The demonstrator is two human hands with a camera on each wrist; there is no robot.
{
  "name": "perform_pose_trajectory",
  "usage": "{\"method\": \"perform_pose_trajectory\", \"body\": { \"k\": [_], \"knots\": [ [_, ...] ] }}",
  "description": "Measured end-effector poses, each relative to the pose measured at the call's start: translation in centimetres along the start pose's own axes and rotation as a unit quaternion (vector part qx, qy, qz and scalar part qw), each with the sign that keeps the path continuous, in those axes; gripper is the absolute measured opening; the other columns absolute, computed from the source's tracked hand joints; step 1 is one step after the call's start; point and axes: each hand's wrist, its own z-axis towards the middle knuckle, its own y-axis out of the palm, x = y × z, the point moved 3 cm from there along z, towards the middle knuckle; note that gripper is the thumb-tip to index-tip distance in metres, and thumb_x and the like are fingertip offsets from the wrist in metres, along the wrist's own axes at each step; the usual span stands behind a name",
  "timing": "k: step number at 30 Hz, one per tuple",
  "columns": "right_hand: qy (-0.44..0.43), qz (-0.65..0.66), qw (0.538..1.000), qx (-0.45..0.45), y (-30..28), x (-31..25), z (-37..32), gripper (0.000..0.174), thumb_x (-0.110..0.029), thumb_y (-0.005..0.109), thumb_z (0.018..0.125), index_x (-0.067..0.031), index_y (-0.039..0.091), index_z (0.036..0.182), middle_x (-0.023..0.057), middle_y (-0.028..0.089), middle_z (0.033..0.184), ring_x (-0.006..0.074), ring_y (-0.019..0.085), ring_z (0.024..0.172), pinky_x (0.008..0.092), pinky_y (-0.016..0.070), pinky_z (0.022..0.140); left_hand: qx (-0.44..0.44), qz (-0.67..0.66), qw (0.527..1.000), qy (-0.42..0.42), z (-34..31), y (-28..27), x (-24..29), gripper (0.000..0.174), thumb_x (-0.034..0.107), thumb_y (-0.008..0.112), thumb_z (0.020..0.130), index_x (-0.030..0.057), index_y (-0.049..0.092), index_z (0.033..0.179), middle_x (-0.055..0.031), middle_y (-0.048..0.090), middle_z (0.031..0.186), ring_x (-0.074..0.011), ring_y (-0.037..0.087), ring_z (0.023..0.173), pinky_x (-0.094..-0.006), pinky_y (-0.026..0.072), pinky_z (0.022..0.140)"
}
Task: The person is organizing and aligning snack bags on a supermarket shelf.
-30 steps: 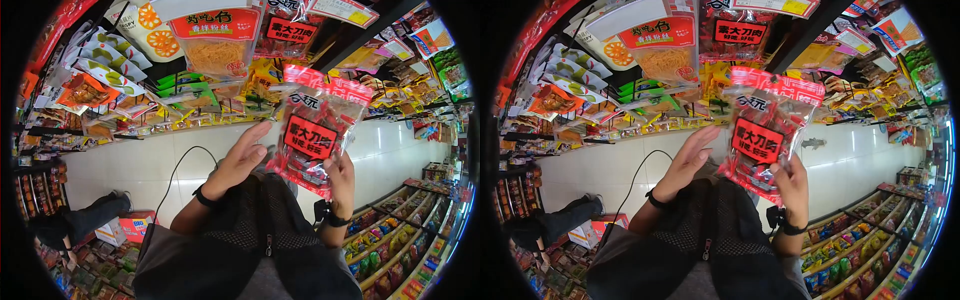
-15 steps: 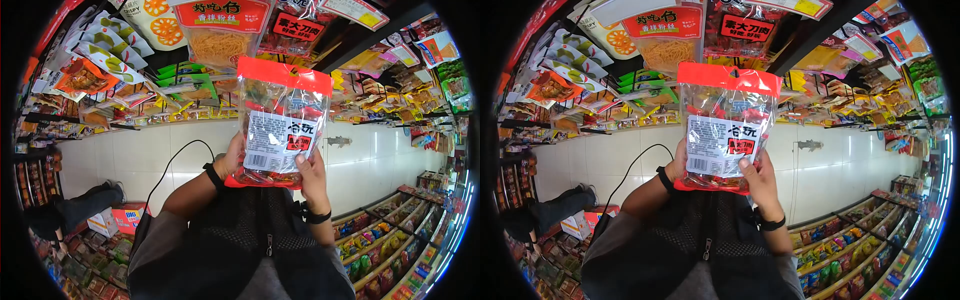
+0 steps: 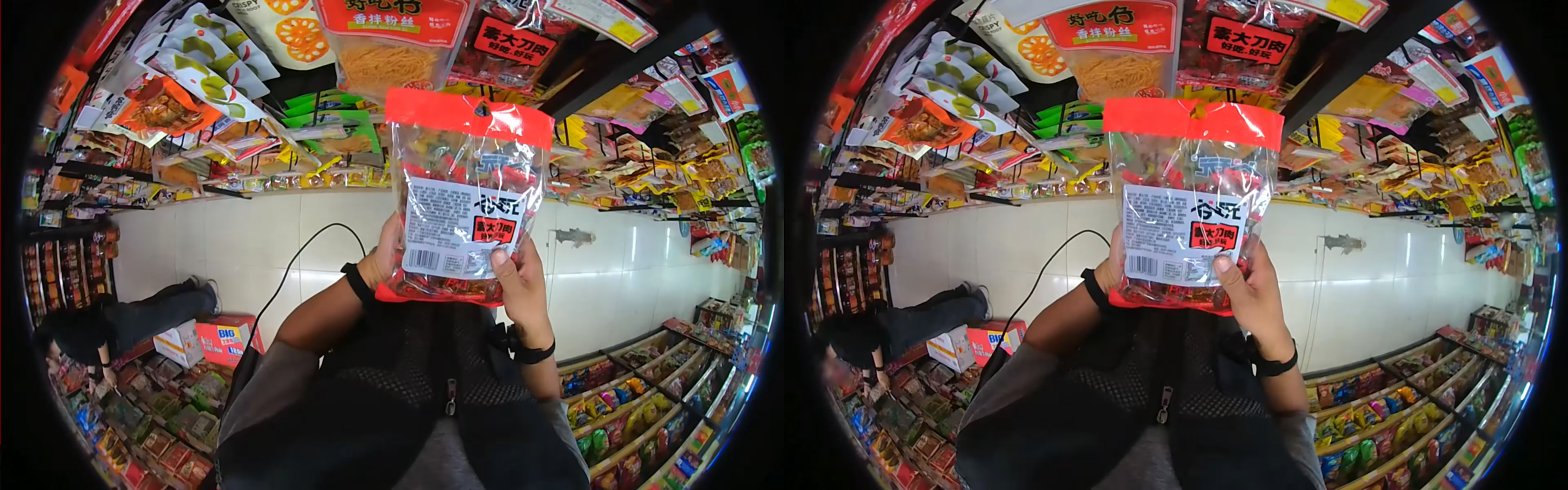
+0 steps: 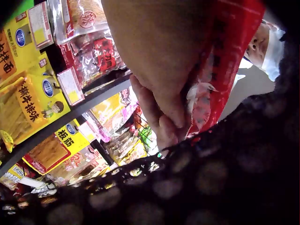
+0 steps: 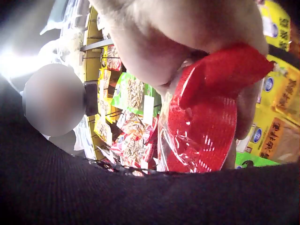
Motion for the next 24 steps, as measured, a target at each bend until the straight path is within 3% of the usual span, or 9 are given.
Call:
{"method": "perform_pose_trajectory", "body": {
  "k": [2, 3, 12, 15, 17, 18, 20, 22, 24],
  "knots": [
    [-0.022, 0.002, 1.0, 0.005, 0.1, -0.3, 0.2, 0.052, -0.028, 0.063, 0.1, 0.0049, 0.046, 0.136, 0.0124, 0.06, 0.128, 0.0179, 0.056, 0.118, 0.0337, 0.0423, 0.102, 0.202, 0.16, 0.965, 0.04, 0.1, 0.7, 0.0, 0.063, 0.049, 0.034, 0.106, 0.0036, 0.044, 0.147, -0.0128, 0.056, 0.142, -0.026, 0.059, 0.125, -0.0437, 0.0475, 0.107],
    [-0.016, 0.007, 1.0, 0.006, 0.2, -0.4, 0.2, 0.052, -0.028, 0.064, 0.1, 0.0051, 0.046, 0.136, 0.012, 0.061, 0.127, 0.0178, 0.056, 0.117, 0.0337, 0.0426, 0.102, 0.188, 0.077, 0.978, 0.044, 0.3, 0.8, -0.3, 0.062, 0.049, 0.034, 0.106, 0.0037, 0.045, 0.147, -0.0122, 0.057, 0.142, -0.0255, 0.058, 0.125, -0.0432, 0.0471, 0.108],
    [-0.003, 0.01, 1.0, 0.011, -0.5, 0.0, -0.3, 0.05, -0.026, 0.062, 0.101, 0.0046, 0.045, 0.136, 0.0118, 0.061, 0.126, 0.0167, 0.057, 0.114, 0.0327, 0.0435, 0.1, 0.026, -0.021, 0.999, -0.021, 0.9, -1.8, -0.4, 0.062, 0.05, 0.033, 0.106, 0.0033, 0.047, 0.144, -0.011, 0.059, 0.138, -0.0246, 0.06, 0.123, -0.0422, 0.0462, 0.108],
    [-0.003, 0.003, 1.0, 0.007, -0.7, -0.9, 0.0, 0.049, -0.027, 0.062, 0.101, 0.0044, 0.046, 0.136, 0.0114, 0.061, 0.125, 0.0167, 0.057, 0.114, 0.0325, 0.0435, 0.1, 0.066, 0.05, 0.997, -0.001, 1.9, -0.1, 0.1, 0.06, 0.048, 0.033, 0.106, 0.0033, 0.049, 0.143, -0.0111, 0.06, 0.137, -0.0246, 0.06, 0.122, -0.0419, 0.0459, 0.108],
    [-0.005, -0.004, 1.0, 0.023, -0.6, -0.7, -0.3, 0.049, -0.027, 0.063, 0.101, 0.0034, 0.047, 0.135, 0.0104, 0.062, 0.123, 0.0159, 0.057, 0.112, 0.0316, 0.0437, 0.098, 0.237, 0.168, 0.956, 0.051, 1.8, 2.0, -0.1, 0.061, 0.049, 0.031, 0.106, 0.0026, 0.049, 0.143, -0.0119, 0.06, 0.136, -0.0264, 0.061, 0.121, -0.0443, 0.047, 0.107],
    [0.004, -0.001, 1.0, 0.028, -0.5, -0.7, -0.4, 0.049, -0.027, 0.063, 0.101, 0.0034, 0.047, 0.135, 0.0104, 0.062, 0.123, 0.0159, 0.057, 0.112, 0.0316, 0.0437, 0.098, 0.243, 0.164, 0.955, 0.044, 1.4, 0.8, 0.0, 0.061, 0.049, 0.031, 0.106, 0.0026, 0.049, 0.143, -0.0119, 0.06, 0.136, -0.0264, 0.061, 0.121, -0.0443, 0.047, 0.107],
    [0.048, 0.011, 0.999, 0.024, -0.6, -0.8, -0.5, 0.049, -0.028, 0.062, 0.101, 0.004, 0.047, 0.135, 0.0104, 0.062, 0.123, 0.0162, 0.057, 0.113, 0.0315, 0.0433, 0.1, 0.033, 0.021, 0.999, -0.032, 1.2, -0.3, 0.1, 0.063, 0.05, 0.03, 0.106, 0.0024, 0.047, 0.145, -0.012, 0.059, 0.139, -0.0272, 0.06, 0.122, -0.0443, 0.0466, 0.107],
    [0.041, 0.003, 0.999, 0.033, -0.8, -0.6, -0.6, 0.049, -0.028, 0.062, 0.101, 0.0045, 0.047, 0.134, 0.0107, 0.062, 0.123, 0.0161, 0.057, 0.113, 0.0317, 0.0434, 0.1, 0.05, 0.025, 0.998, -0.033, 1.8, 0.5, -0.2, 0.066, 0.052, 0.031, 0.105, 0.0022, 0.046, 0.145, -0.0115, 0.058, 0.14, -0.0268, 0.059, 0.123, -0.0434, 0.0452, 0.109],
    [-0.002, 0.012, 0.999, 0.039, -0.5, -0.4, -0.6, 0.049, -0.029, 0.062, 0.101, 0.0044, 0.048, 0.133, 0.0108, 0.063, 0.121, 0.0151, 0.057, 0.11, 0.0313, 0.0445, 0.097, 0.214, 0.185, 0.959, 0.03, 1.6, 1.0, -0.1, 0.066, 0.053, 0.031, 0.105, 0.003, 0.047, 0.144, -0.0114, 0.058, 0.139, -0.0268, 0.059, 0.124, -0.0432, 0.0444, 0.109]
  ]
}}
